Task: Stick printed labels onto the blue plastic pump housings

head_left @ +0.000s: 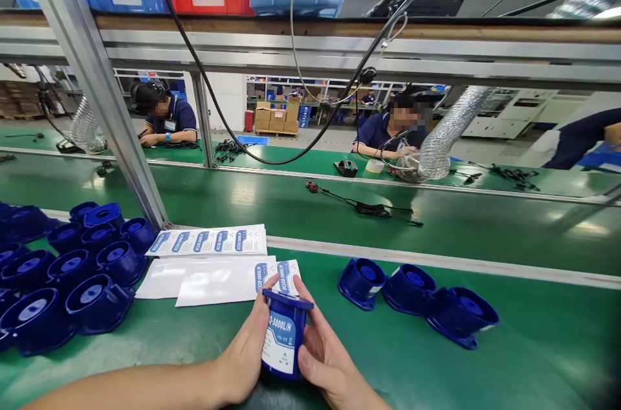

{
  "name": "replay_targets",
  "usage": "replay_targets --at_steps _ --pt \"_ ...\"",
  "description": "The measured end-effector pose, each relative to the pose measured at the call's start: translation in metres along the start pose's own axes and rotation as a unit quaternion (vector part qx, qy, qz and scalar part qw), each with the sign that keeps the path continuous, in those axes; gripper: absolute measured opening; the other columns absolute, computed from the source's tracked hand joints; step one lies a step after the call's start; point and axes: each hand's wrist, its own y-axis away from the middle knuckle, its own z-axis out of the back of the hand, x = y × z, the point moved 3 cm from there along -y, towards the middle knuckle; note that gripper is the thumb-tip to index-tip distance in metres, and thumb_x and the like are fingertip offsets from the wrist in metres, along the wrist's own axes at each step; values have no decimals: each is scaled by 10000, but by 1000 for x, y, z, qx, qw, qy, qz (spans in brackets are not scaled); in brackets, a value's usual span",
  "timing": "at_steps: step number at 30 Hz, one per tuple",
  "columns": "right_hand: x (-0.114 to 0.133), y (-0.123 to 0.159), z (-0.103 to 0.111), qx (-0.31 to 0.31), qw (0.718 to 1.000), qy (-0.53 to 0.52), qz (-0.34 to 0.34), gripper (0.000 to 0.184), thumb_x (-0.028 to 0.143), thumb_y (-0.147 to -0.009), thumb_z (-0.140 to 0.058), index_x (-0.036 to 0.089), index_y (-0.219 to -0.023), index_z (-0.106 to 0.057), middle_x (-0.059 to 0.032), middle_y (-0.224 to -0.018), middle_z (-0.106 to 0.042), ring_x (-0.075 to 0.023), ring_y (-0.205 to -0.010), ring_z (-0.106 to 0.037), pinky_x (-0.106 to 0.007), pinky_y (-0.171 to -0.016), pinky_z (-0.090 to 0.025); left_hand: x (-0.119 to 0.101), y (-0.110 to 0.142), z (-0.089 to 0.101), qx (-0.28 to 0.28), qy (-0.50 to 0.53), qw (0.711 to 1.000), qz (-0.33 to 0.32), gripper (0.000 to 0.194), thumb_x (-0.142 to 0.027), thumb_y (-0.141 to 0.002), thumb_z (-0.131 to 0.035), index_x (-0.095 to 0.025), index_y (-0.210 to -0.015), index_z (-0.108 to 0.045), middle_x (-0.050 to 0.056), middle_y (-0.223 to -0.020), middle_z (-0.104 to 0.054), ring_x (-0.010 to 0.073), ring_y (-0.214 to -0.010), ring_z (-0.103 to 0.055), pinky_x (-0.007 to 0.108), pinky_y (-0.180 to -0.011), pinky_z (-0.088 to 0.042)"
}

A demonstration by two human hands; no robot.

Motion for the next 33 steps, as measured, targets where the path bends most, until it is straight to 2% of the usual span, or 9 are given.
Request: replay_targets --at_steps 6,12,15,17,22,26,28,31,33 --pt "2 7 -2 -76 993 87 12 1081 607 -809 -908 341 -1669 -311 -170 -1372 -713 -364 -1207 -727 -517 -1059 -545 7 8 2 -20 -95 995 -21 725 -618 -1120 -266 -219 -1725 -247 100 -1816 -238 295 -1701 -153 525 -1416 -38" --pt "4 6 -6 -118 982 143 16 1016 569 -832 -911 335 -1650 -356 -165 -1392 -717 -362 -1238 -729 -527 -1100 -540 12 8 1 -21 -153 988 -21 694 -575 -1125 -342 -213 -1711 -259 165 -1715 -434 347 -1604 -382 589 -1371 -253" --pt "3 5 -3 -117 978 170 15 1035 540 -854 -906 323 -1680 -320 -169 -1385 -732 -362 -1238 -737 -529 -1102 -542 6 6 -1 -2 -158 986 -48 648 -517 -1137 -376 -224 -1703 -262 175 -1667 -494 341 -1527 -483 579 -1337 -328" --pt "4 4 0 -112 979 168 22 1090 533 -858 -905 313 -1711 -262 -176 -1386 -733 -355 -1205 -752 -515 -1063 -567 2 5 -2 12 -163 985 -62 654 -499 -1139 -390 -224 -1711 -231 179 -1670 -482 341 -1522 -484 577 -1334 -329" --pt "12 1 7 -89 990 110 25 1259 513 -851 -919 284 -1755 -74 -179 -1332 -755 -314 -1077 -789 -486 -997 -595 2 2 2 82 -167 979 -80 794 -501 -1133 -400 -220 -1745 21 211 -1683 -449 364 -1480 -533 590 -1286 -408" --pt "22 0 13 -66 993 93 33 1248 509 -837 -931 281 -1752 -113 -177 -1326 -755 -315 -1114 -777 -491 -1028 -578 2 0 6 167 -163 965 -116 964 -521 -1096 -513 -207 -1725 147 199 -1796 -242 398 -1647 -288 607 -1363 -224" --pt "23 -1 15 -54 994 90 37 1237 541 -834 -924 292 -1750 -130 -174 -1340 -751 -324 -1152 -765 -483 -1027 -574 2 -3 7 178 -121 971 -102 966 -585 -1088 -490 -210 -1729 128 173 -1823 -159 390 -1686 -175 614 -1377 -140" --pt "20 -2 17 -52 994 88 35 1217 563 -834 -915 306 -1747 -153 -170 -1356 -743 -329 -1182 -751 -492 -1044 -564 4 -9 9 117 -46 991 -44 853 -675 -1088 -361 -219 -1750 -79 130 -1826 -185 354 -1700 -134 599 -1388 -69" --pt "15 -3 16 -39 994 93 29 1211 549 -843 -914 306 -1749 -149 -176 -1369 -733 -328 -1175 -754 -516 -1067 -556 4 -12 8 75 -21 997 -11 834 -713 -1073 -348 -218 -1732 -221 130 -1803 -267 348 -1686 -204 588 -1394 -90"
